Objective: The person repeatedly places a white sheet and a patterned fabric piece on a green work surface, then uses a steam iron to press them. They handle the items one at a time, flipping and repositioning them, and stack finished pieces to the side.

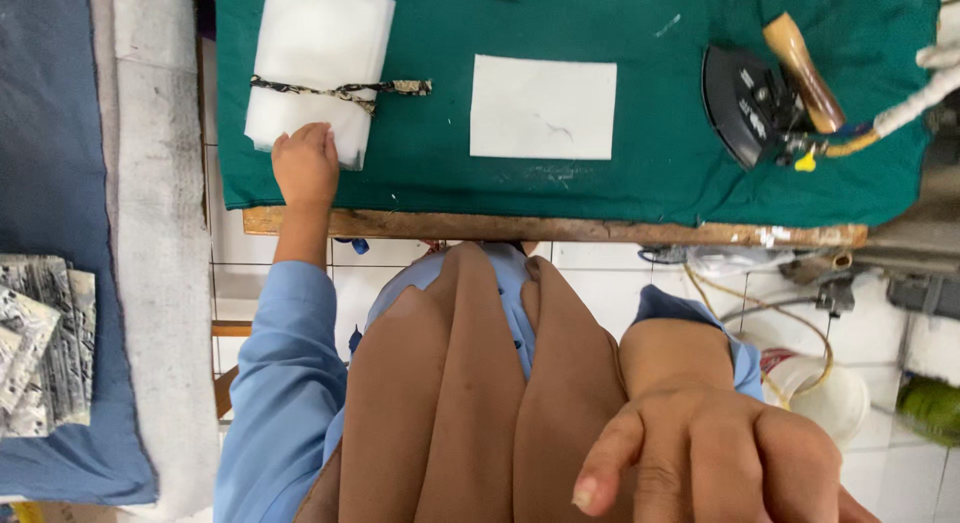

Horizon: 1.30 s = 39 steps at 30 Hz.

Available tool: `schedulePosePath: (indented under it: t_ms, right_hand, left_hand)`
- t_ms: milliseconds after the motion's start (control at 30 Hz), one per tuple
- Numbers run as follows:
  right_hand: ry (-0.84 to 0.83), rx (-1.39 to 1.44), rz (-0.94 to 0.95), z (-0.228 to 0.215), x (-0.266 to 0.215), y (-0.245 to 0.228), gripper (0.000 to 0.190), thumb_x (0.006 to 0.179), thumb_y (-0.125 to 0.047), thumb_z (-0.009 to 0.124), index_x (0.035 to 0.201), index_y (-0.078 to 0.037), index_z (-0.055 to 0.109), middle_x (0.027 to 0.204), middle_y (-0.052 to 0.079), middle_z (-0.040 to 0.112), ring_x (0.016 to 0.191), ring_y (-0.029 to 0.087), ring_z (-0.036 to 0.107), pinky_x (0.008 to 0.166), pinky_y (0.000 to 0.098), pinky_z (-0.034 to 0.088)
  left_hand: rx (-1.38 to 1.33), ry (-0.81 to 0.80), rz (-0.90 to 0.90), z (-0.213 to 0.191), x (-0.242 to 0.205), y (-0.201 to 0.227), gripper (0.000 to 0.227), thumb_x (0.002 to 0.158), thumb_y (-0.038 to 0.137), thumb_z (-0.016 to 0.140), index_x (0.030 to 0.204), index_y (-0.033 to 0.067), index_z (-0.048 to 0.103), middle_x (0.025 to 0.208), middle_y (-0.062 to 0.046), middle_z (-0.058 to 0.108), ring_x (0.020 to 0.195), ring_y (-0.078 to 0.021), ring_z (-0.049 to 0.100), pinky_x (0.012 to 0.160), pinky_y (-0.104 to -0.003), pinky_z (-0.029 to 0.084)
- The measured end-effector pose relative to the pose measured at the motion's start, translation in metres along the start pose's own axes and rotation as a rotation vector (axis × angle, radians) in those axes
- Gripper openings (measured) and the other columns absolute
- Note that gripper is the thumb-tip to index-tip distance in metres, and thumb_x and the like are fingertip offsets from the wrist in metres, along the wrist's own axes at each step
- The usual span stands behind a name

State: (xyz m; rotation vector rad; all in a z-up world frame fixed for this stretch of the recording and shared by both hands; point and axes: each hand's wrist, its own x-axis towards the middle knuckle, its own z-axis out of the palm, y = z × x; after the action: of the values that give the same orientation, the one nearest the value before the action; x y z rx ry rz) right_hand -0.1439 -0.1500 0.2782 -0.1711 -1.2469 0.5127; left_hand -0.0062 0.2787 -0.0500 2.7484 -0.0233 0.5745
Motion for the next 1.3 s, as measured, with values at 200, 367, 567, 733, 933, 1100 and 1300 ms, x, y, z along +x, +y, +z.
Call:
schedulePosePath:
  t_ms: [200,367,567,733,933,1100,1300]
  right_hand:
    - [0.046,0.032,-0.021,0.025,0.022,0.02,0.045,0.102,-0.059,0.046,0.089,-0.019,0.064,0.084,0.004,0.057,0.078,0.029,0.06,0.112,0.0672,0.037]
    - [0.16,0.056,-0.015,0.033,0.029,0.025,0.045,0.099,-0.056,0.05,0.092,-0.017,0.07,0.087,0.007,0.062,0.079,0.032,0.066,0.108,0.0665,0.039]
    - [0.123,0.126,0.023,0.004,0.045,0.033,0.044,0.095,-0.056,0.054,0.085,-0.015,0.065,0.079,0.005,0.058,0.076,0.033,0.066,0.117,0.0682,0.028]
    - [0.113,0.163,0.053,0.001,0.052,0.047,0.035,0.091,-0.05,0.055,0.083,-0.017,0.061,0.078,0.007,0.053,0.077,0.037,0.06,0.125,0.0688,0.023]
    - [0.303,0.251,-0.019,-0.002,0.082,0.053,0.051,0.087,-0.062,0.056,0.078,-0.013,0.062,0.074,0.009,0.054,0.071,0.035,0.061,0.117,0.0691,0.025]
    - [0.279,0.274,0.004,-0.017,0.083,0.058,0.054,0.087,-0.07,0.056,0.081,-0.017,0.063,0.08,0.009,0.057,0.084,0.036,0.059,0.099,0.0579,0.041]
    - [0.768,-0.439,0.312,-0.113,0.035,0.082,0.02,0.103,-0.032,0.051,0.108,-0.013,0.055,0.097,0.005,0.058,0.088,0.021,0.056,0.082,0.0395,0.043]
  left_hand:
    - [-0.169,-0.176,-0.081,-0.005,0.022,-0.02,0.023,0.093,0.009,0.073,0.116,0.0084,0.075,0.099,-0.012,0.076,0.089,-0.0318,0.073,0.087,-0.043,0.057]
    - [-0.476,-0.257,-0.286,-0.02,0.054,-0.022,0.033,0.082,0.014,0.082,0.113,0.0075,0.071,0.094,-0.006,0.074,0.08,-0.0209,0.072,0.072,-0.036,0.058]
    - [-0.188,-0.201,-0.224,-0.021,0.055,-0.026,0.024,0.089,0.035,0.085,0.098,0.0136,0.076,0.087,-0.002,0.074,0.076,-0.0207,0.071,0.071,-0.039,0.053]
    - [-0.158,-0.351,-0.183,-0.018,0.047,-0.042,0.021,0.094,0.039,0.083,0.095,0.0176,0.08,0.087,-0.004,0.073,0.076,-0.0244,0.07,0.072,-0.037,0.05]
    - [-0.357,-0.265,-0.076,-0.036,0.067,-0.045,0.01,0.093,0.014,0.081,0.101,0.0086,0.079,0.107,-0.013,0.074,0.097,-0.025,0.073,0.079,-0.038,0.055]
    - [-0.435,-0.21,-0.095,-0.056,0.082,-0.029,0.012,0.094,0.004,0.079,0.104,0.0018,0.071,0.101,-0.014,0.074,0.094,-0.0254,0.073,0.081,-0.035,0.055]
    - [-0.236,0.066,0.19,-0.069,0.087,-0.014,0.008,0.101,0.005,0.078,0.103,0.0052,0.07,0.096,-0.012,0.069,0.089,-0.0304,0.067,0.077,-0.04,0.055]
